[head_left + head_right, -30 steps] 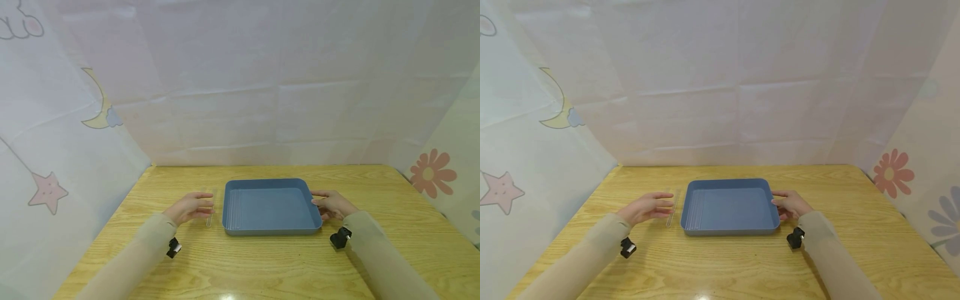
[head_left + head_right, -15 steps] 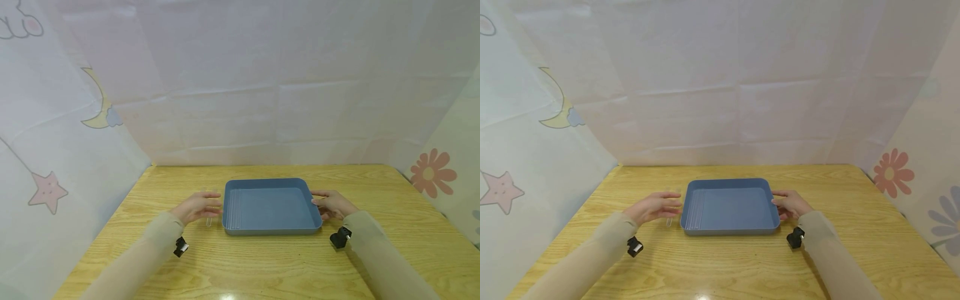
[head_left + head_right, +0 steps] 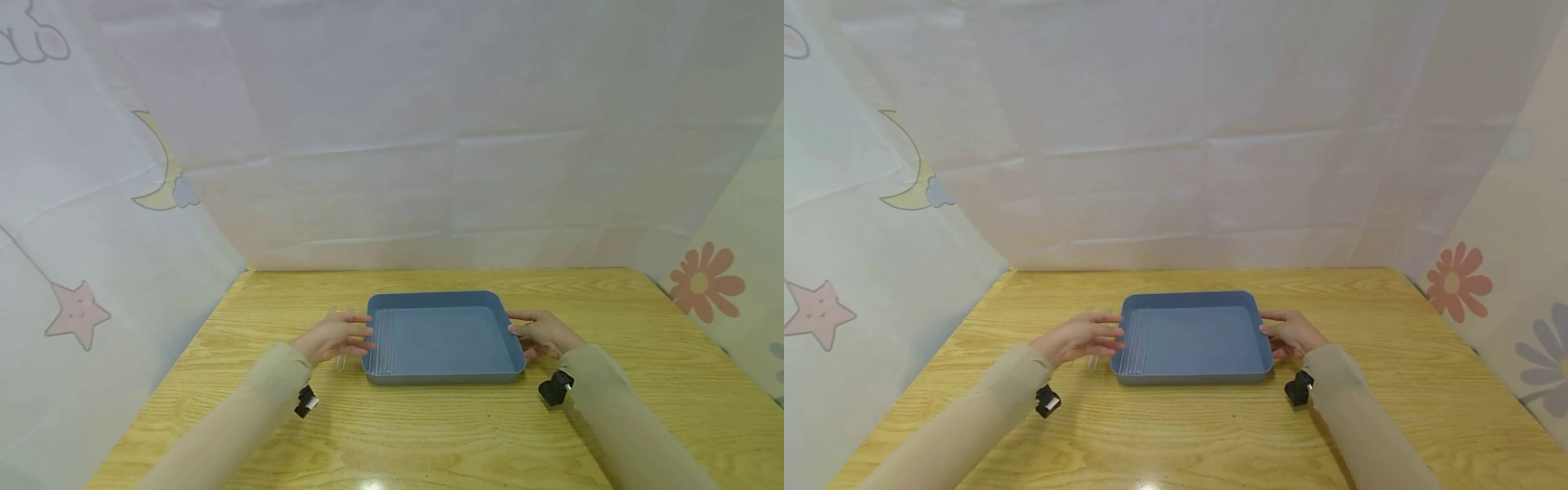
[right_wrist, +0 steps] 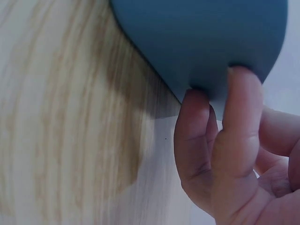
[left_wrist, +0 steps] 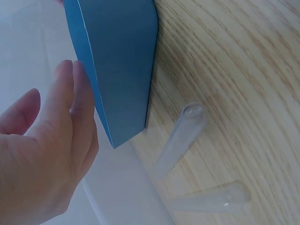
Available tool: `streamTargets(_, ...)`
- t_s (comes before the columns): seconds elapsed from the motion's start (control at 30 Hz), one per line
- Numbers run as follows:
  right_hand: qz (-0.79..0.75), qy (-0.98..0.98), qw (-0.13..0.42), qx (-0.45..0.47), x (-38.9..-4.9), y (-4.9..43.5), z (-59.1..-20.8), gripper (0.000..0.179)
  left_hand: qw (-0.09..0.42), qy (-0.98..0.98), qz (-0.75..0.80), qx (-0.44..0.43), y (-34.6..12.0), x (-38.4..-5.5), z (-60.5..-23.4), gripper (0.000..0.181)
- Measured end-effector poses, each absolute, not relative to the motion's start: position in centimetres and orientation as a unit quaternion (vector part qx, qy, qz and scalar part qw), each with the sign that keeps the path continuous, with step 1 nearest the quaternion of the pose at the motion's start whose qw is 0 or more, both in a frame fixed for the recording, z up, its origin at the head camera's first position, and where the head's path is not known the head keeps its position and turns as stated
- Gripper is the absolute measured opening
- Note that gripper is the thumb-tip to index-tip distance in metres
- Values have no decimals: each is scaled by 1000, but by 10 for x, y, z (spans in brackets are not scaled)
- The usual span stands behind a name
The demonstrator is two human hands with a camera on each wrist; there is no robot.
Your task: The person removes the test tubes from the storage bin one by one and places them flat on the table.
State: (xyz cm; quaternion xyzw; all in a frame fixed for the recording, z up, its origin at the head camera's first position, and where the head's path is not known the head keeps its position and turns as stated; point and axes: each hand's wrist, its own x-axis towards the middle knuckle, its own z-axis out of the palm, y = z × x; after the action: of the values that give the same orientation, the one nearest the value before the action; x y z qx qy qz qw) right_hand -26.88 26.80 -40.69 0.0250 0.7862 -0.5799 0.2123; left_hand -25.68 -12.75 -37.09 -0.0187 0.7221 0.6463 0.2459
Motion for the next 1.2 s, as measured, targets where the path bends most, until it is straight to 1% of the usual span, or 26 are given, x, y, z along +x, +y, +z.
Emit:
streamTargets(0.77, -581, 784, 217, 26, -268, 268, -405, 59, 243, 732, 636, -25, -110, -258, -373, 48)
streamTargets(1.2, -581, 785, 214, 21, -267, 268, -405, 58, 235, 739, 630, -41, -89, -260, -376, 49)
